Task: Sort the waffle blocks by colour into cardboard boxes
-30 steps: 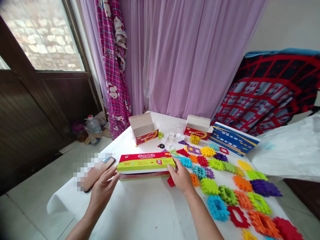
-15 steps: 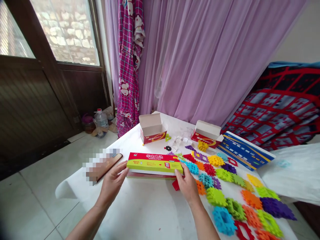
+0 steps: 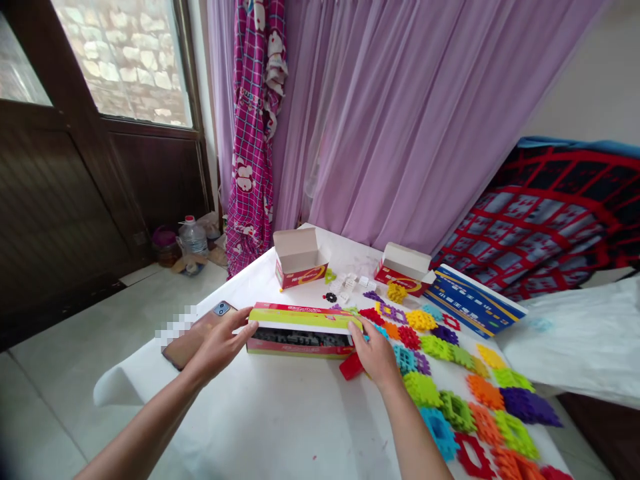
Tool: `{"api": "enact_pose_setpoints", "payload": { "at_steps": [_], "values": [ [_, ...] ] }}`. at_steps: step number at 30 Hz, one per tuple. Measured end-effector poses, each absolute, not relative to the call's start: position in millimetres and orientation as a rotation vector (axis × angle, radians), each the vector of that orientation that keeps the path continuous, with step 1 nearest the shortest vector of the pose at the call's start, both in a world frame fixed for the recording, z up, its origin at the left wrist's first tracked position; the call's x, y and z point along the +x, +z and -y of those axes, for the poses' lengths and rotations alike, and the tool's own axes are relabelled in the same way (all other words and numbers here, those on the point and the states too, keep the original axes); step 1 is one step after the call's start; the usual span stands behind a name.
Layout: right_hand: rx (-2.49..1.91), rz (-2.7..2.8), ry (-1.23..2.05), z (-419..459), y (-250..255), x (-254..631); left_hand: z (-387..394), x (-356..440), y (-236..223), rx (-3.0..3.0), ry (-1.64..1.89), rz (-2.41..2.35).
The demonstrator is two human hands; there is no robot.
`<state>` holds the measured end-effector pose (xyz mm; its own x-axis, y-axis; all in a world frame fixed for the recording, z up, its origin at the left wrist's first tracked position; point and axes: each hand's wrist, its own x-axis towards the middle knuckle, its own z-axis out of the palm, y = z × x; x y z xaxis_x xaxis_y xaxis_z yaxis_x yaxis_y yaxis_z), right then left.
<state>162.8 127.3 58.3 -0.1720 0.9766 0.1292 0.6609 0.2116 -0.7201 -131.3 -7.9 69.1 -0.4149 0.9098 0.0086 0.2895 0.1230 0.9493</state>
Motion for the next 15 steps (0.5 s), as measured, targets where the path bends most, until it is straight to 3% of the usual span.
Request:
{"api": "enact_pose_setpoints", "payload": {
  "at_steps": [15],
  "values": [
    [-1.603, 2.252, 0.430, -152.8, 104.6, 144.6, -23.9, -150.2, 100.3, 1.367, 1.024, -1.796]
  ]
}}
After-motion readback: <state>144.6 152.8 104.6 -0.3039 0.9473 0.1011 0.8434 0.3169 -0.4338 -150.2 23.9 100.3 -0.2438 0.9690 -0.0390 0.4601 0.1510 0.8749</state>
